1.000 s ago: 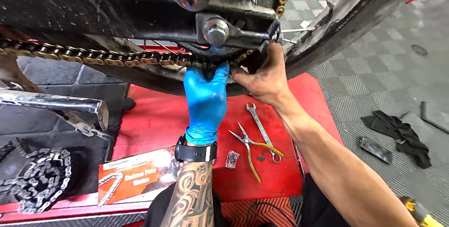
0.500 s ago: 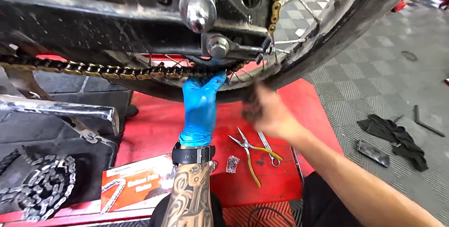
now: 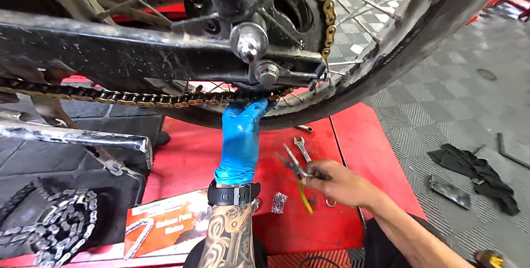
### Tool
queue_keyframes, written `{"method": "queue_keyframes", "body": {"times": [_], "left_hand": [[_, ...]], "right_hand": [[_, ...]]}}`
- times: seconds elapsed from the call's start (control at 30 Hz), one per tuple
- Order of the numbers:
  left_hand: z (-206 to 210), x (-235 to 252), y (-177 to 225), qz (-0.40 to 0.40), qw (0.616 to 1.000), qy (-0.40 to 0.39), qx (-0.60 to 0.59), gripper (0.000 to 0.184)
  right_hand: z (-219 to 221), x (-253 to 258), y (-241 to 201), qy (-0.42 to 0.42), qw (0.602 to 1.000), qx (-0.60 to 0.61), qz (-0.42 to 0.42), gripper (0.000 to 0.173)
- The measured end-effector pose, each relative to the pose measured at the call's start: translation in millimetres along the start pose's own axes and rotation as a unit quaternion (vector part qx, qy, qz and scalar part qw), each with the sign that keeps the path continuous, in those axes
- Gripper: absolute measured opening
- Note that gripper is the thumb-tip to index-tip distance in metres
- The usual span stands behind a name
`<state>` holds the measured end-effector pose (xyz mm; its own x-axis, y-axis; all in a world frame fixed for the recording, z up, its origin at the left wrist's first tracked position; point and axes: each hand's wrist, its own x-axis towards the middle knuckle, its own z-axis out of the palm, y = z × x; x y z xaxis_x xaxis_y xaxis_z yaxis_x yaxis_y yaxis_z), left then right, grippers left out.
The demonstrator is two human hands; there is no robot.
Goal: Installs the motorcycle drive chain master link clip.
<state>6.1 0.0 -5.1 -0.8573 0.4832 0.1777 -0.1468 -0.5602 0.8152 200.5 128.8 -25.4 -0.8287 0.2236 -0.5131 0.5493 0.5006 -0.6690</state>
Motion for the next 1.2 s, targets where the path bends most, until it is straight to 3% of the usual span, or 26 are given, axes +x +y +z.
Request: {"method": "queue_keyframes", "body": {"times": [0.07,0.17,0.27,0.37,0.43,0.5,0.6,0.63,0.7,0.8,0.9,1.07,1.2], "left_hand": [[-0.6,0.4,-0.1,-0.001,1.0,-0.005,0.004,0.029],[0.0,-0.4,-1.0,-0.006,1.0,-0.001,0.005,0.031],[2.1,-0.9,-1.9,-0.006,1.0,0.004,0.006,0.032],[1.3,0.0,-3.0,-0.004,1.0,0.002,0.012,0.032],[1.3,0.7,-3.8,0.005,1.0,-0.006,0.023,0.031],[0.7,1.3,-4.6,0.012,1.0,-0.008,0.025,0.031],[2.4,1.8,-5.0,0.008,1.0,0.006,0.018,0.029],[2.9,1.6,-5.5,0.005,1.0,0.01,0.018,0.028],[3.4,0.5,-7.5,0.007,1.0,0.005,0.027,0.027],[4.2,-0.3,-7.4,0.01,0.999,0.007,0.038,0.023],[5.2,-1.0,-7.5,0.007,0.999,0.016,0.042,0.019],[6.1,-0.4,-8.2,0.004,0.999,0.018,0.031,0.02],[5.9,-0.6,-8.5,-0.009,0.999,0.028,0.022,0.015]], "right_hand": [[-2.2,-7.6,-6.1,0.091,0.987,0.117,-0.063,0.026],[-0.3,-2.5,-18.8,0.254,0.961,0.055,-0.09,0.029],[5.5,14.3,-23.7,0.344,0.93,0.085,-0.098,0.034],[10.4,25.8,-33.9,0.335,0.899,0.273,-0.069,0.037],[10.3,24.0,-37.1,0.236,0.852,0.463,-0.072,0.026],[15.9,24.1,-35.2,0.163,0.816,0.54,-0.124,0.025],[27.2,29.7,-29.7,0.212,0.888,0.371,-0.171,0.047],[28.8,32.5,-26.1,0.237,0.916,0.276,-0.17,0.05],[29.0,38.2,-20.1,0.284,0.936,0.107,-0.179,0.044],[23.8,44.9,-12.5,0.366,0.903,-0.078,-0.212,0.029],[11.0,47.4,-10.2,0.406,0.867,-0.156,-0.243,0.028],[-6.0,57.0,-11.8,0.422,0.836,-0.197,-0.291,0.029],[-7.9,57.2,-14.5,0.409,0.843,-0.198,-0.289,0.027]]}}
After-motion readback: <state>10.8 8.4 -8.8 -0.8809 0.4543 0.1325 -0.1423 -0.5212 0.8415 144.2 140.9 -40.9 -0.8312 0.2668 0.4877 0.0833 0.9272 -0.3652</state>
